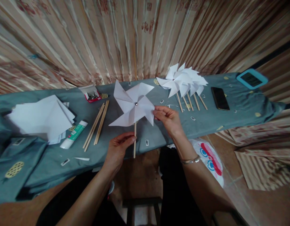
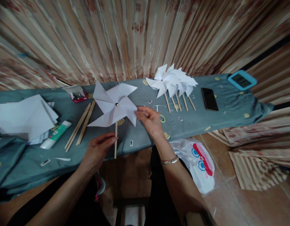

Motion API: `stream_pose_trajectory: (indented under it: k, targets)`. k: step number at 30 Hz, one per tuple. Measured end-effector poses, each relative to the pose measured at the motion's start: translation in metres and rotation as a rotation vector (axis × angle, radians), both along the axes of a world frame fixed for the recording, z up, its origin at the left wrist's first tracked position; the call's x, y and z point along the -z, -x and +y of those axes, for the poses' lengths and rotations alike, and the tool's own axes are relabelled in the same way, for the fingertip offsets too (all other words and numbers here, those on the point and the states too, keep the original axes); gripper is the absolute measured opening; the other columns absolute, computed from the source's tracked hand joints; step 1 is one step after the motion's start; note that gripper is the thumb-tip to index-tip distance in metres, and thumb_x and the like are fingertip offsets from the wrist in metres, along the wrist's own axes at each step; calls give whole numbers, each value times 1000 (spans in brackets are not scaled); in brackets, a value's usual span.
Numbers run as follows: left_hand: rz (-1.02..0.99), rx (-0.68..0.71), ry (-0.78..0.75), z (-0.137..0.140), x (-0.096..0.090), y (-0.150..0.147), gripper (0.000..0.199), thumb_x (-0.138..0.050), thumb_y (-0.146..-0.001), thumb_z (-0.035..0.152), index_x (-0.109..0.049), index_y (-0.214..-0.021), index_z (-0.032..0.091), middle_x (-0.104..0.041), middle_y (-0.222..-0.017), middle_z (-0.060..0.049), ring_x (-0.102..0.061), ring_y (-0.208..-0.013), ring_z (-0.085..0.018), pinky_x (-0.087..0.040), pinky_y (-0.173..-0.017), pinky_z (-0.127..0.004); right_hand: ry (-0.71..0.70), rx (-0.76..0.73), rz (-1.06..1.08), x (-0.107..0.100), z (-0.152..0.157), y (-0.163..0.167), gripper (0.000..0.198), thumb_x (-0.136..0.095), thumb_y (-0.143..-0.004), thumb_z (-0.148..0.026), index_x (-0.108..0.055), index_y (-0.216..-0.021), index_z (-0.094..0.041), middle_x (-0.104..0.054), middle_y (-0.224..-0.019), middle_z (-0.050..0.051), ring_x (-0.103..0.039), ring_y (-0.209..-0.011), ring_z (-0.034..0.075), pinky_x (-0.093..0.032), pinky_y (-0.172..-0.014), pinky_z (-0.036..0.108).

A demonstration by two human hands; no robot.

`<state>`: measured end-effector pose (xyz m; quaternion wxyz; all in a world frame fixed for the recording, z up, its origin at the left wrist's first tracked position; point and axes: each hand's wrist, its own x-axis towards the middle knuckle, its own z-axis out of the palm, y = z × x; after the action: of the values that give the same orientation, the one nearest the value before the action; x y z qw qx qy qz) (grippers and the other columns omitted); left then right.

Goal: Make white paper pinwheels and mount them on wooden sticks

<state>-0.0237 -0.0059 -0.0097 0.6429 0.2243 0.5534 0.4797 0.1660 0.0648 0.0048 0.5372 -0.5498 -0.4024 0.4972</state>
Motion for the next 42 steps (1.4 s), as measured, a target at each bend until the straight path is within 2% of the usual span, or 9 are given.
stream_pose_trajectory:
  k: [4,9,17,22,28,36,42]
  targets:
    - [4,-16,-12,1,-1,-1,36,-93,-40,32,-77,-69,20,-74,-72,-2,-61,-69,-14,-47,-74,-27,53,-40,47,-4,-4,3,41,-88,-49,-46,-73,-78,-21,-69,-65,-3,-55,-55,10,-48,-58,26]
    - [15,-5,-21,2,-3,-1,37,-94,-39,35,-78,-69,20,-73,-70,-2,-60,-67,-13,-47,-74,-27,96,-64,118,-7,-9,8,40,-90,-47,-43,-73,-75,-21,-69,-64,-4,-53,-52,8,-46,-54,24]
    - [1,-16,-9,3,-3,-3,40,-95,-36,36,-78,-68,21,-73,-69,-1,-59,-67,-12,-46,-74,-26,115,-123,146,-6,-16,16,39,-89,-48,-46,-73,-75,-22,-68,-65,-4,-54,-54,10,-47,-55,25]
    - [11,-5,-20,3,-1,-2,39,-94,-38,37,-77,-69,21,-72,-68,-1,-59,-67,-13,-47,-75,-28,112,-195,178,-7,-20,21,34,-87,-51,-46,-73,-70,-22,-63,-60,-5,-51,-53,8,-44,-54,23]
    - [18,1,-20,2,0,-3,40,-93,-40,38,-77,-72,20,-72,-71,-2,-61,-69,-15,-48,-78,-31,100,-249,113,-5,-24,25,34,-84,-58,-49,-71,-72,-22,-64,-61,-5,-51,-53,9,-43,-53,24]
    - [-23,-8,-20,1,1,-5,42,-95,-39,38,-77,-72,20,-74,-72,-2,-63,-69,-15,-49,-80,-32,83,-280,131,-3,-25,30,35,-85,-57,-50,-71,-72,-22,-66,-60,-5,-56,-54,10,-48,-55,24]
    - [14,40,-43,0,1,-4,42,-93,-43,40,-78,-77,20,-76,-77,-4,-67,-79,-20,-49,-88,-34,90,-291,88,-3,-29,36,40,-83,-58,-57,-69,-69,-21,-68,-63,-3,-58,-56,11,-47,-55,25]
